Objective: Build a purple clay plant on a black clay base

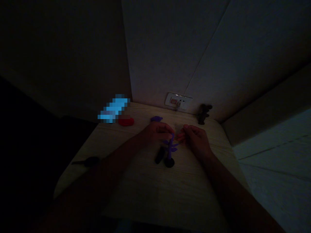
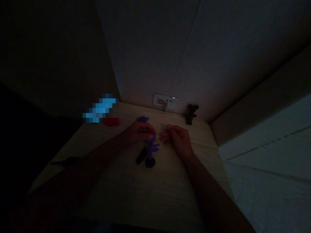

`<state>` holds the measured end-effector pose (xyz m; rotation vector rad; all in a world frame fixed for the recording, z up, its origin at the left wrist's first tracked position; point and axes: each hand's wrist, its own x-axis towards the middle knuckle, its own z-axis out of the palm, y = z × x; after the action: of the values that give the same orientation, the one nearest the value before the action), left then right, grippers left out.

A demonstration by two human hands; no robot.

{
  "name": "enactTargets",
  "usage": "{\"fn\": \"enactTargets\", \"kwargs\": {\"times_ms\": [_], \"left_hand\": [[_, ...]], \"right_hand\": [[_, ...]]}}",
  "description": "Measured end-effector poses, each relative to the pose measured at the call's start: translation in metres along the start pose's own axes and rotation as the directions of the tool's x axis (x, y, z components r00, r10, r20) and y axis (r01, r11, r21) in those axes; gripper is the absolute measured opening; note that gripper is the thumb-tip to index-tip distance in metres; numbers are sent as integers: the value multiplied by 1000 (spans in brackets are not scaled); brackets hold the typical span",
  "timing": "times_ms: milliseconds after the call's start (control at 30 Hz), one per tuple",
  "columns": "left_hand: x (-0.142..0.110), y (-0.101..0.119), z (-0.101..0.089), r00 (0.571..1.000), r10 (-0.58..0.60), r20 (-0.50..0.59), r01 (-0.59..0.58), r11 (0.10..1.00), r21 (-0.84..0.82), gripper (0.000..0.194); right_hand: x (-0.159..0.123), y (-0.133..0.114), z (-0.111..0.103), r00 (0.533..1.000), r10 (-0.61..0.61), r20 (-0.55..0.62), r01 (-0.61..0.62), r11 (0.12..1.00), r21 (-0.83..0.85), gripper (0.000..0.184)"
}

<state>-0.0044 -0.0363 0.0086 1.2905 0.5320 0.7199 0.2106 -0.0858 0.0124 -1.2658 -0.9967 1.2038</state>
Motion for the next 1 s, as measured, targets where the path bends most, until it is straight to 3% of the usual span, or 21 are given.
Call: {"fn": "enactTargets", "kwargs": {"times_ms": [200, 533, 767, 1000], "left_hand": [[0, -1, 0, 1000, -1, 8, 2, 1000, -19, 29], [-1, 3, 2, 1000, -14, 5, 15, 999, -38, 32], [0, 0, 0, 1000, 8, 9, -8, 1000, 1, 34], [-1, 1, 0, 1000, -1, 8, 1, 1000, -1, 29]], "right_hand": [[-4, -2, -2, 997, -75, -4, 73, 977, -201, 34], [4, 5, -4, 992, -90, 87, 85, 994, 68, 40], [-2, 0, -1, 997, -70, 22, 72, 989, -128, 38], [-1, 0, -2, 990, -132, 40, 136, 985, -104, 42]]}}
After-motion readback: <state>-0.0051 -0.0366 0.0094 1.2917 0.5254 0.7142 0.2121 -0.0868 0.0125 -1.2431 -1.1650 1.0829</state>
